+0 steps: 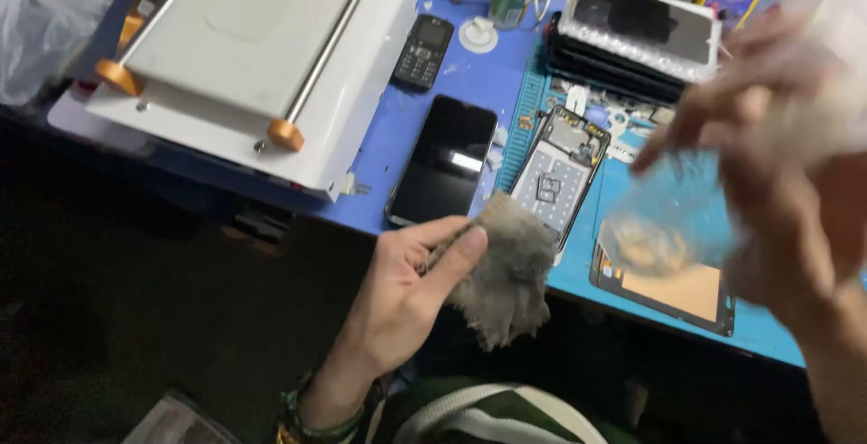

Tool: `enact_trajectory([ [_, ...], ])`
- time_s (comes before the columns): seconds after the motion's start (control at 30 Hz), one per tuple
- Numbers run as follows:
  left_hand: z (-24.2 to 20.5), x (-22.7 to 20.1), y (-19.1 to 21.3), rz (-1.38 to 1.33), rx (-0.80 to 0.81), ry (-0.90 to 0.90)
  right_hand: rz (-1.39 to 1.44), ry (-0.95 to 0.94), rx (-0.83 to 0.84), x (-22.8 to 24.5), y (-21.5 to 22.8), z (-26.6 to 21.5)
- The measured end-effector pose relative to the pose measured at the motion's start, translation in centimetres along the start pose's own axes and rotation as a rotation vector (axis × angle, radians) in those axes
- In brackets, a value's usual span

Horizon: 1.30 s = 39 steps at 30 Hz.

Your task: The person wipes the inside of a disassembled phone frame with a gray cloth, repeatedly rubbing the gold-colored midplate and edges. They then use a thin metal tool to scrape and clean the frame edges, handle small phone components, and resume wiping the frame with the cloth.

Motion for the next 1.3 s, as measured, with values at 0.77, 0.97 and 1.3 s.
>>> enact_trajectory([
  [0.77,-0.5,-1.1,-0.1,0.142,-0.042,-0.101,-0.486,0.254,0.132,-1.6,-1.8,3.5],
  [0.97,-0.2,-1.3,0.6,0.151,-0.053,-0.066,-1.592,-0.048,0.03,-20.3,5.0,18.2],
  [1.3,0.4,-1.1,2.2,0.189,-0.097,-0.003,-1.269,0.203,0.064,-19.8,0.9,21.7],
])
Point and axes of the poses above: each hand's wrist, its own z-axis towards the middle knuckle, its own y-axis out of the back of the hand, x = y × z, the point moved 1 cm from there along z, towards the middle knuckle, and after that the axes turned 7 degrees about z, right-handed, at the moved point
